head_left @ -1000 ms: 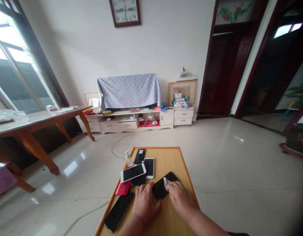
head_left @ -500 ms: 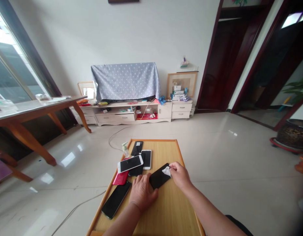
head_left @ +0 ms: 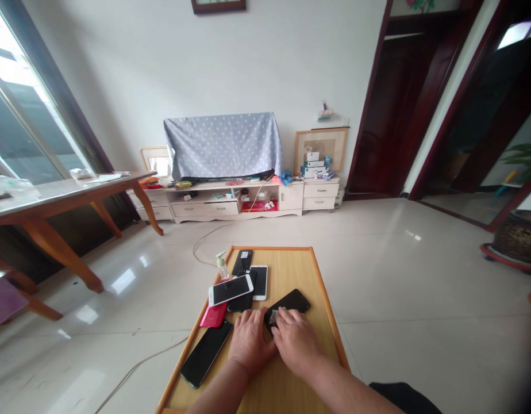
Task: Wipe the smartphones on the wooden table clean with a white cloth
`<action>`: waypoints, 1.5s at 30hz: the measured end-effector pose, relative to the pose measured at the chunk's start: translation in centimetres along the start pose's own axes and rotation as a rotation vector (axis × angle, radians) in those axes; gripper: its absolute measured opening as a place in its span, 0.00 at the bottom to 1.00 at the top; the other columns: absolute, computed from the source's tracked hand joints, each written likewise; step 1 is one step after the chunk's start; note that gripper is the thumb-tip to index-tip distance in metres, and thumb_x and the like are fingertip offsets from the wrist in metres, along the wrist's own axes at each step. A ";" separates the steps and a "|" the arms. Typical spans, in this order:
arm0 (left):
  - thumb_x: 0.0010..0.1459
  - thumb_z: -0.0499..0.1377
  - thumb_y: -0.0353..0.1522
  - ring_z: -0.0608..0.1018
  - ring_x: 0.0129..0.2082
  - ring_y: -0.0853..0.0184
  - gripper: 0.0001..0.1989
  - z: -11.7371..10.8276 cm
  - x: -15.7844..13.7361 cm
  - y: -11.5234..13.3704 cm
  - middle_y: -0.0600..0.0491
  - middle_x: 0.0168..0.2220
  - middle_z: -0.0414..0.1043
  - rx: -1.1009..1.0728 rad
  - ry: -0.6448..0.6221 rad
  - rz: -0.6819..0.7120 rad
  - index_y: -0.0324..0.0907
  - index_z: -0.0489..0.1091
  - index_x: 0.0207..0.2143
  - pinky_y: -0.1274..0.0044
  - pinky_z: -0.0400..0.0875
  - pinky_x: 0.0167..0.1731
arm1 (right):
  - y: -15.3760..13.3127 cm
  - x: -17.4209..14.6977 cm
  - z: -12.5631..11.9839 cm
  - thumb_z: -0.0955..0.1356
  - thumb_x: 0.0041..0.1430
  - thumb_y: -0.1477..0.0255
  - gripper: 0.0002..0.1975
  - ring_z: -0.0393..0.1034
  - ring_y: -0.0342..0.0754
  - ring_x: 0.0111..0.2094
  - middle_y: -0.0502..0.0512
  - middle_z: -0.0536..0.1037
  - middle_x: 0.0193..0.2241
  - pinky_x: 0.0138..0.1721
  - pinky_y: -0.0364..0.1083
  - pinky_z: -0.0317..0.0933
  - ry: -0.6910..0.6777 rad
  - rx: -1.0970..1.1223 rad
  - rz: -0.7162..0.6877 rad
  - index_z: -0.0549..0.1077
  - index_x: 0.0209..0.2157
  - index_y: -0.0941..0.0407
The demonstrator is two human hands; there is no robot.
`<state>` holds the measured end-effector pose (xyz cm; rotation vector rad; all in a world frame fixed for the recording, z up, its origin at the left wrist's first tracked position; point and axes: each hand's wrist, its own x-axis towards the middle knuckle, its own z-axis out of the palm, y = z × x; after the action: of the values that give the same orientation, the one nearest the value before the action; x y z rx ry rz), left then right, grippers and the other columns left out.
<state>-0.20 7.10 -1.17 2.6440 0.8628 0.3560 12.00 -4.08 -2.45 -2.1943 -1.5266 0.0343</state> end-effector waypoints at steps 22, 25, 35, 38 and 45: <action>0.49 0.60 0.43 0.68 0.57 0.54 0.34 0.4 0.0 -0.2 0.48 0.55 0.71 0.010 -0.011 -0.022 0.46 0.61 0.59 0.65 0.58 0.58 | 3.0 3.0 -2.0 0.47 0.71 0.51 0.34 0.29 0.60 0.71 0.56 0.56 0.69 0.64 0.70 0.17 -0.167 -0.134 0.264 0.58 0.68 0.52; 0.49 0.60 0.42 0.68 0.58 0.54 0.35 0.4 0.0 -0.2 0.47 0.57 0.70 0.004 -0.007 -0.037 0.46 0.60 0.61 0.64 0.57 0.59 | 1.8 2.6 -1.3 0.47 0.71 0.50 0.33 0.28 0.60 0.71 0.52 0.54 0.69 0.64 0.70 0.16 -0.189 -0.088 0.187 0.58 0.67 0.48; 0.49 0.61 0.42 0.69 0.58 0.54 0.37 1.0 0.1 -0.8 0.46 0.57 0.69 -0.009 0.028 -0.012 0.45 0.58 0.62 0.64 0.58 0.59 | 3.1 3.4 -1.8 0.47 0.71 0.52 0.31 0.26 0.59 0.71 0.50 0.54 0.69 0.64 0.72 0.17 -0.182 -0.114 0.271 0.57 0.68 0.47; 0.49 0.61 0.42 0.68 0.58 0.53 0.36 0.7 0.1 -0.5 0.46 0.57 0.70 -0.008 0.011 -0.027 0.45 0.60 0.61 0.63 0.57 0.59 | 3.6 3.0 -2.3 0.47 0.71 0.52 0.32 0.25 0.60 0.71 0.54 0.53 0.69 0.63 0.72 0.17 -0.181 -0.149 0.324 0.56 0.69 0.50; 0.49 0.59 0.38 0.68 0.58 0.53 0.35 -0.1 -0.2 -0.2 0.48 0.57 0.71 -0.010 -0.038 -0.042 0.46 0.62 0.61 0.63 0.56 0.59 | -0.3 -1.4 -1.5 0.49 0.71 0.51 0.30 0.33 0.61 0.71 0.49 0.57 0.68 0.66 0.70 0.21 -0.193 0.015 0.073 0.59 0.67 0.45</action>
<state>-0.50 7.20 -1.16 2.6108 0.9010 0.2983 11.62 -5.75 -1.33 -2.2898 -1.5399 0.2880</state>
